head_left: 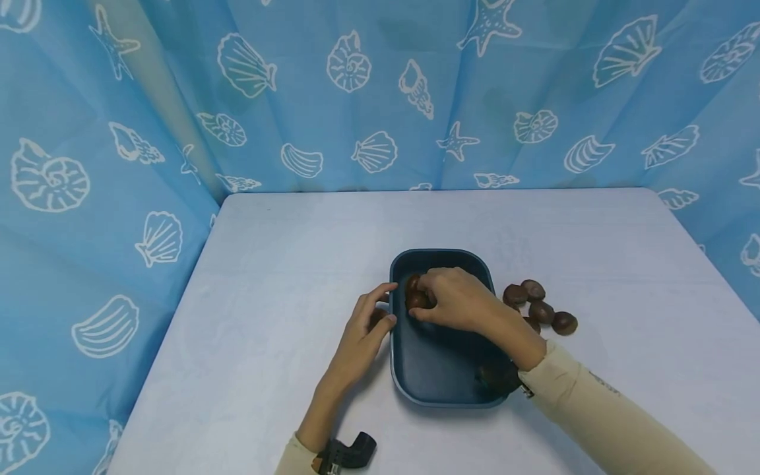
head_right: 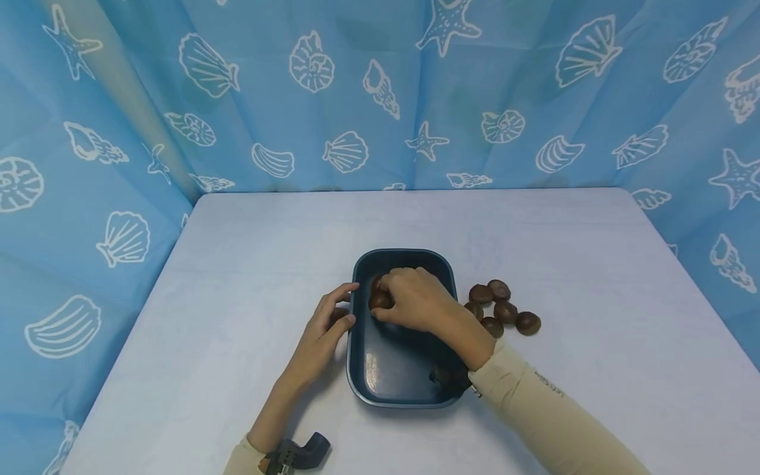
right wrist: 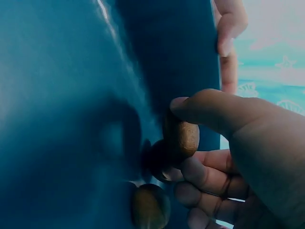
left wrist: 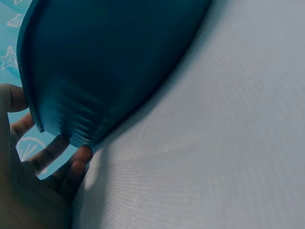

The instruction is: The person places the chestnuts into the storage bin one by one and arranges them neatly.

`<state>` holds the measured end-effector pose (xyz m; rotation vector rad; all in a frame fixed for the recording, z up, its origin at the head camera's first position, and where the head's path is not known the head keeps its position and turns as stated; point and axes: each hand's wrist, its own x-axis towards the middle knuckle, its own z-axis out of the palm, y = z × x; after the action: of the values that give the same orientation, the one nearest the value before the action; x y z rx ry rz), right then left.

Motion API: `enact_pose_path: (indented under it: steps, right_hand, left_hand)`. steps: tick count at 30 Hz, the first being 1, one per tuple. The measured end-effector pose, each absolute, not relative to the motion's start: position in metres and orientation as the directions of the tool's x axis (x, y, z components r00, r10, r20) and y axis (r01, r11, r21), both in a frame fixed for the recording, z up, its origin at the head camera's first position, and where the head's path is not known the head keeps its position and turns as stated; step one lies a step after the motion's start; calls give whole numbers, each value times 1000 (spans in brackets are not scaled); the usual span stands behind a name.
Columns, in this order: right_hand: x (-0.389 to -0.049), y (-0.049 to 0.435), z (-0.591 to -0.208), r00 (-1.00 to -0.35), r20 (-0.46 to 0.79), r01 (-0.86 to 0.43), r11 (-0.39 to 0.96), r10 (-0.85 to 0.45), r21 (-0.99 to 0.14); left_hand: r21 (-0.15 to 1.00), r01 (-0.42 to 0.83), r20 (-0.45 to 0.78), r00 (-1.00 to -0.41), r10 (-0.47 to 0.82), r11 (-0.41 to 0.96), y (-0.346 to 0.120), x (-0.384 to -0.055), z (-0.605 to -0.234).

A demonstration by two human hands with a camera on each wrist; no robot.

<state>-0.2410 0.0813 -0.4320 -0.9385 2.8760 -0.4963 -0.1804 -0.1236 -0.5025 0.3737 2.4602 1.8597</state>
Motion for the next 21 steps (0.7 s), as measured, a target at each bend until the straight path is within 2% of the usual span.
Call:
enact_pose_path:
  steps: [4,9,16,21]
  right_hand:
    - [-241,77,-437,-813,18,-558,771,-582,-307]
    - [-240,74,-442,-819,-7,-558,799,-574,-225]
    - [-239,69,-444,-813,21,-574,795,-582,-195]
    - [-232,72,-432,-797,70,-602,780,-599,-172]
  left_hand:
    - [953,170,118,-971,209,251,-123,-180,-502]
    - [950,180,126,-968,217,255,-123,-181,-502]
    - [949,180,128,-970,205,259,-124,-180,-500]
    - [947,187,128,-966,226,261,-125,-179,-500]
